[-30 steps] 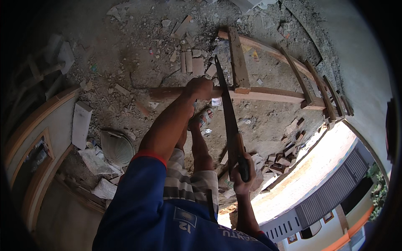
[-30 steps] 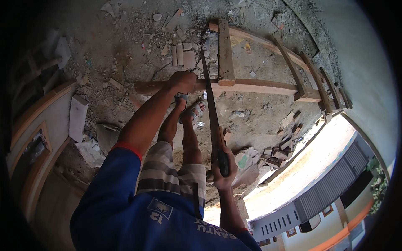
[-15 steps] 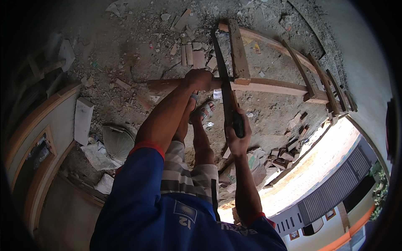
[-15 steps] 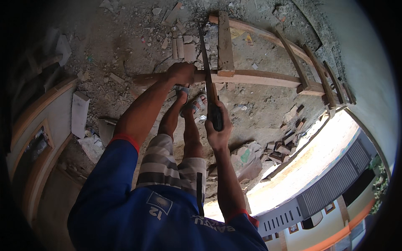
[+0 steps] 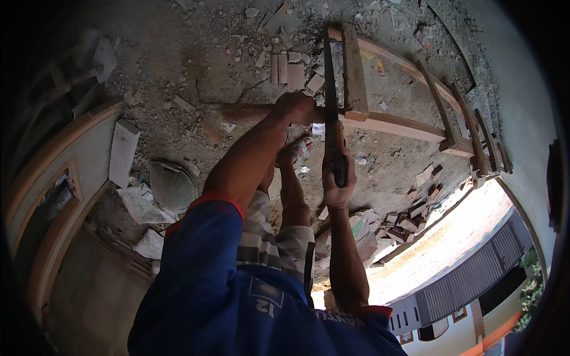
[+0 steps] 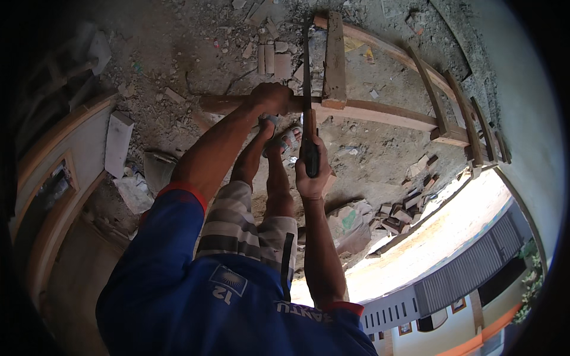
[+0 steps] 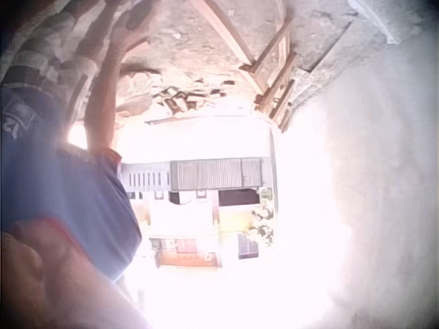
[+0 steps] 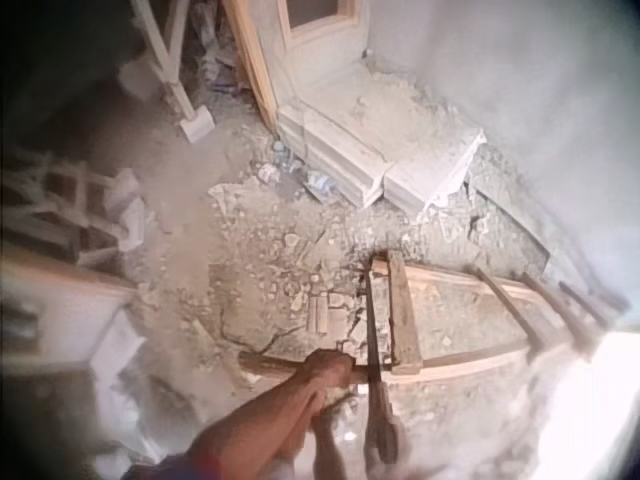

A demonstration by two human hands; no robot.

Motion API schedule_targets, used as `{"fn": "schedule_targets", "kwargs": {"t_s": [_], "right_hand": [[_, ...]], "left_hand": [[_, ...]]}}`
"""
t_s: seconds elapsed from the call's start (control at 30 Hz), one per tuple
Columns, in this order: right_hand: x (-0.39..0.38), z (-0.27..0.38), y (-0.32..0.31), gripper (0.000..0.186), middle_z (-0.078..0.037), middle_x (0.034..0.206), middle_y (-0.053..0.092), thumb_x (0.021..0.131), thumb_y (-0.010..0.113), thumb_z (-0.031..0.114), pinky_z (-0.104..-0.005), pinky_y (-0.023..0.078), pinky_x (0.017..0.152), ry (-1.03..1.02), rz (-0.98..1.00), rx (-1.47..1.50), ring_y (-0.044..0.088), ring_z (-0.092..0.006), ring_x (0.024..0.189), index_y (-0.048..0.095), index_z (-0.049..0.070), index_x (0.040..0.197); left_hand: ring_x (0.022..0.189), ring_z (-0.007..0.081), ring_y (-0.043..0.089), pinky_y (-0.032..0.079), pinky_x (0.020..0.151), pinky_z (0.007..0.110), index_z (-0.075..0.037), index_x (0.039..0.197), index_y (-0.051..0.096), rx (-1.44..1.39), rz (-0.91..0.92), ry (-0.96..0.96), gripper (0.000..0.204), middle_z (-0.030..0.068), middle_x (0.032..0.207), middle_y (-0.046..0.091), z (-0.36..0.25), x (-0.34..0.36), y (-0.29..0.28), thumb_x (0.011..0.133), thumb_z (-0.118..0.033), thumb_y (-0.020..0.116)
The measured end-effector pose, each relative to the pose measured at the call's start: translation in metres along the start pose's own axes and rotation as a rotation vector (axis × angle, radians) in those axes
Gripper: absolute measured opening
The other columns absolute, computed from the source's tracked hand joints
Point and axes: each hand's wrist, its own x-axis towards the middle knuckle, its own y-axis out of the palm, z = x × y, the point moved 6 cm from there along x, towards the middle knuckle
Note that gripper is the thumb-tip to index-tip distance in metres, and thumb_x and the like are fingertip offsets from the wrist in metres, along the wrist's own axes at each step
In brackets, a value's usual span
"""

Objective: The person uses a hand saw to cut through a piece of lumber on the floor.

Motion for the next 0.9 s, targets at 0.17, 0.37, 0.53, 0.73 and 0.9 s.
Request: {"fn": "schedule_targets", "kwargs": {"t_s": [0.17,0.37,0.53,0.73,0.9], "right_hand": [[-0.075,0.028,-0.068,0.051,-0.012,0.099,0.063,0.077,0.060,0.003,-0.0281,0.049,0.078,0.370,0.123,0.151,0.060,-0.0158,0.086,0.051,-0.002,0.128],[-0.140,0.068,-0.113,0.045,-0.019,0.097,0.067,0.076,0.059,0.000,-0.0304,0.053,0.075,0.265,0.123,-0.022,0.067,-0.0224,0.088,0.052,-0.007,0.120],[-0.022,-0.033,-0.015,0.053,-0.010,0.084,0.061,0.073,0.061,0.006,-0.0282,0.048,0.064,-0.004,-0.043,-0.059,0.057,-0.0141,0.068,0.055,0.002,0.125],[-0.010,-0.018,-0.008,0.055,-0.007,0.085,0.061,0.074,0.059,0.004,-0.0273,0.048,0.066,0.022,-0.026,0.006,0.056,-0.0131,0.070,0.053,0.002,0.128],[-0.047,0.052,-0.054,0.054,-0.010,0.099,0.062,0.076,0.058,0.000,-0.0267,0.048,0.076,0.426,0.163,0.118,0.058,-0.0122,0.086,0.051,-0.001,0.129]], "left_hand": [[0.091,0.0310,0.070,0.055,0.080,0.044,-0.008,0.100,0.071,-0.015,0.007,-0.015,0.037,0.0146,0.094,0.072,0.009,-0.002,0.009,0.068,-0.026,0.076],[0.094,0.0321,0.069,0.054,0.083,0.044,-0.008,0.100,0.070,-0.032,-0.078,-0.001,0.037,0.0155,0.099,0.071,0.011,-0.001,0.013,0.067,-0.025,0.076],[0.093,0.0324,0.069,0.054,0.081,0.044,-0.007,0.098,0.070,-0.010,-0.109,0.035,0.035,0.0157,0.098,0.071,-0.010,0.002,0.008,0.068,-0.024,0.074],[0.090,0.0328,0.069,0.055,0.080,0.044,-0.006,0.095,0.071,-0.003,-0.114,0.030,0.034,0.0167,0.094,0.071,-0.002,0.000,0.006,0.067,-0.025,0.073],[0.090,0.0328,0.069,0.054,0.080,0.045,-0.006,0.092,0.071,-0.017,-0.132,0.054,0.033,0.0183,0.092,0.070,0.018,-0.005,0.022,0.067,-0.026,0.073]]}}
